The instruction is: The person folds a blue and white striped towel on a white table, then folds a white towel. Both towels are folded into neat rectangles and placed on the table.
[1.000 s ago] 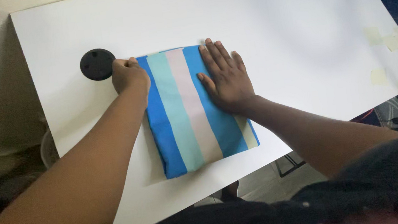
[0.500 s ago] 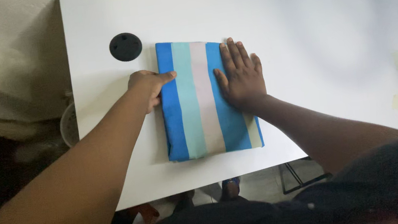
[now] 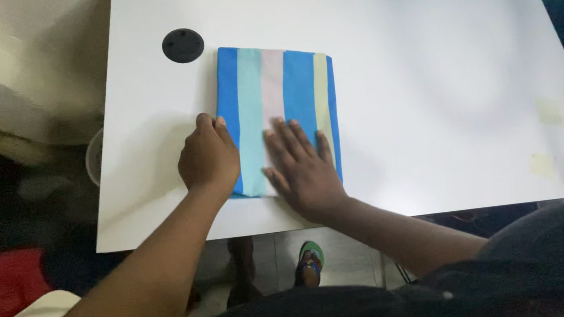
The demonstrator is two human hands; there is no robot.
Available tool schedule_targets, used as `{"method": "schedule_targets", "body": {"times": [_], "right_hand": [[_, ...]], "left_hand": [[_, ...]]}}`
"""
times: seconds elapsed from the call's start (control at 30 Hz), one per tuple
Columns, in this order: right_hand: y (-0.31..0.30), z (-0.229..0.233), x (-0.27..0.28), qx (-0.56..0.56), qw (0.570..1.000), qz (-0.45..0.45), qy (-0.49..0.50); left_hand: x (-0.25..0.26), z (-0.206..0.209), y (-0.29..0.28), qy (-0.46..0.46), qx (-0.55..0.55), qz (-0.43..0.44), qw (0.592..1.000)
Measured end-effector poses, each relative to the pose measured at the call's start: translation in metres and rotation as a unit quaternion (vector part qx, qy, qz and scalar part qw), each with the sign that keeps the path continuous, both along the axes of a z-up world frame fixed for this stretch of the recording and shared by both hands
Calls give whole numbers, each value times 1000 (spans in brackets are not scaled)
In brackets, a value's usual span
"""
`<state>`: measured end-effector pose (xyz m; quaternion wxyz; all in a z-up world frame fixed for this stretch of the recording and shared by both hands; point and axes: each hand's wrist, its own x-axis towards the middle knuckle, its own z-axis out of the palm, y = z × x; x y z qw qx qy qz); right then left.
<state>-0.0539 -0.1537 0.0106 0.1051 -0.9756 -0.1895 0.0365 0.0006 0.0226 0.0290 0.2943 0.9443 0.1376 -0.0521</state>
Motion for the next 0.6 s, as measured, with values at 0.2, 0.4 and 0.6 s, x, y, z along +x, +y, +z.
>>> {"method": "schedule_targets", "body": {"times": [0.2,0.4,0.6], "right_hand": [[-15,8,-34,-68,992,99,46],[-25,6,-33,11,996,84,24],[-41,15,-20,36,997,54,43]], "left_hand": [[-35,-3,-5,-58,49,-63,995],[-37,-11,11,-53,117,-155,980],[-29,-21,4,-97,-24,-3,995]]}}
